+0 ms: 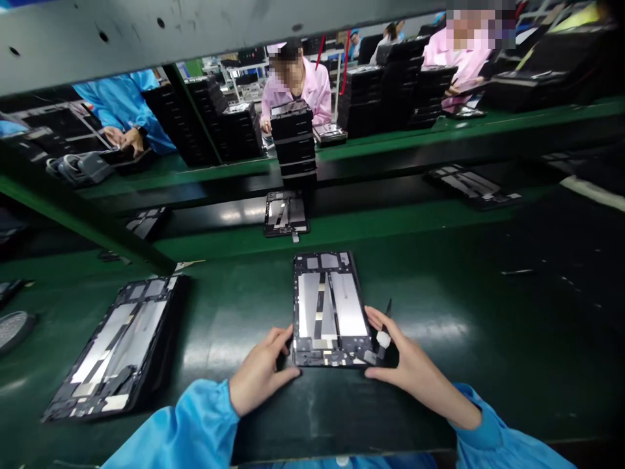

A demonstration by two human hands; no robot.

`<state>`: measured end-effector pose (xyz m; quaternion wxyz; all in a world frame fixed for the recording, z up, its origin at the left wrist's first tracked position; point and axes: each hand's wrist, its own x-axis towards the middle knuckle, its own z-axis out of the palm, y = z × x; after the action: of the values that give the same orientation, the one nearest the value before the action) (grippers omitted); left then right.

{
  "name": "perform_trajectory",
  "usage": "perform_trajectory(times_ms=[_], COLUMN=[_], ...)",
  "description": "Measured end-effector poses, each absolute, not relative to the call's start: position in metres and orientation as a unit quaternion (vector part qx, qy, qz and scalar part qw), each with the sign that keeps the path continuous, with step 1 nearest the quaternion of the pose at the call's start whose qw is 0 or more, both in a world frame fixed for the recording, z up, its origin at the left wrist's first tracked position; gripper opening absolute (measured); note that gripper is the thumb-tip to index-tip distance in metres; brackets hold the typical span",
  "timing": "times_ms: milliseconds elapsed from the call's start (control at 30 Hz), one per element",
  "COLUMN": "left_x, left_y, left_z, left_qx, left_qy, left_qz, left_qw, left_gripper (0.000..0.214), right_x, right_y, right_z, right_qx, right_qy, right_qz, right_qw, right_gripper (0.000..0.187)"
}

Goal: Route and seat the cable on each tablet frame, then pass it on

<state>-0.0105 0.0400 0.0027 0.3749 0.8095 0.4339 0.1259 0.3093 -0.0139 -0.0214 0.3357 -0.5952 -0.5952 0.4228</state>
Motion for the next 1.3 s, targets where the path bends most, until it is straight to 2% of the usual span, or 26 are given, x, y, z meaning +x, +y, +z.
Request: perform_trajectory(times_ms=[233,400,500,633,700,867,1000,1300], left_x=[0.011,0.016,0.026,0.035,0.036,0.032,0.030,0.024], left_y=[0.026,0.027,0.027,0.030,0.032,0.038,0.041,0.039], left_z=[0.002,0.011,0.010,0.009,0.007,0.004,0.002,-0.015], left_qx=[0.849,0.879,0.894,0.888,0.878,0.881,0.887,0.857], left_qy=[0.456,0.400,0.367,0.359,0.355,0.301,0.281,0.360], left_qz=[0.127,0.205,0.224,0.249,0.274,0.337,0.334,0.270], left_qw=[0.236,0.157,0.125,0.146,0.167,0.138,0.152,0.251], left_gripper=[0.061,0.027,0.025,0.030,0.027,0.015,0.021,0.020], right_x=[0.323,0.291,0.261,0.235,0.230,0.229,0.231,0.230], right_y=[-0.002,-0.007,-0.006,0.004,0.009,0.015,0.015,0.012], right_z=[-0.003,0.011,0.013,0.015,0.014,0.011,0.015,0.007], right_qx=[-0.609,-0.583,-0.495,-0.469,-0.478,-0.485,-0.481,-0.483], right_qy=[-0.631,-0.670,-0.723,-0.755,-0.740,-0.689,-0.698,-0.716], right_qz=[0.374,0.290,0.322,0.319,0.318,0.362,0.362,0.338], right_qw=[0.303,0.357,0.357,0.328,0.351,0.398,0.387,0.375], right_gripper=[0.080,0.046,0.029,0.028,0.024,0.029,0.029,0.035])
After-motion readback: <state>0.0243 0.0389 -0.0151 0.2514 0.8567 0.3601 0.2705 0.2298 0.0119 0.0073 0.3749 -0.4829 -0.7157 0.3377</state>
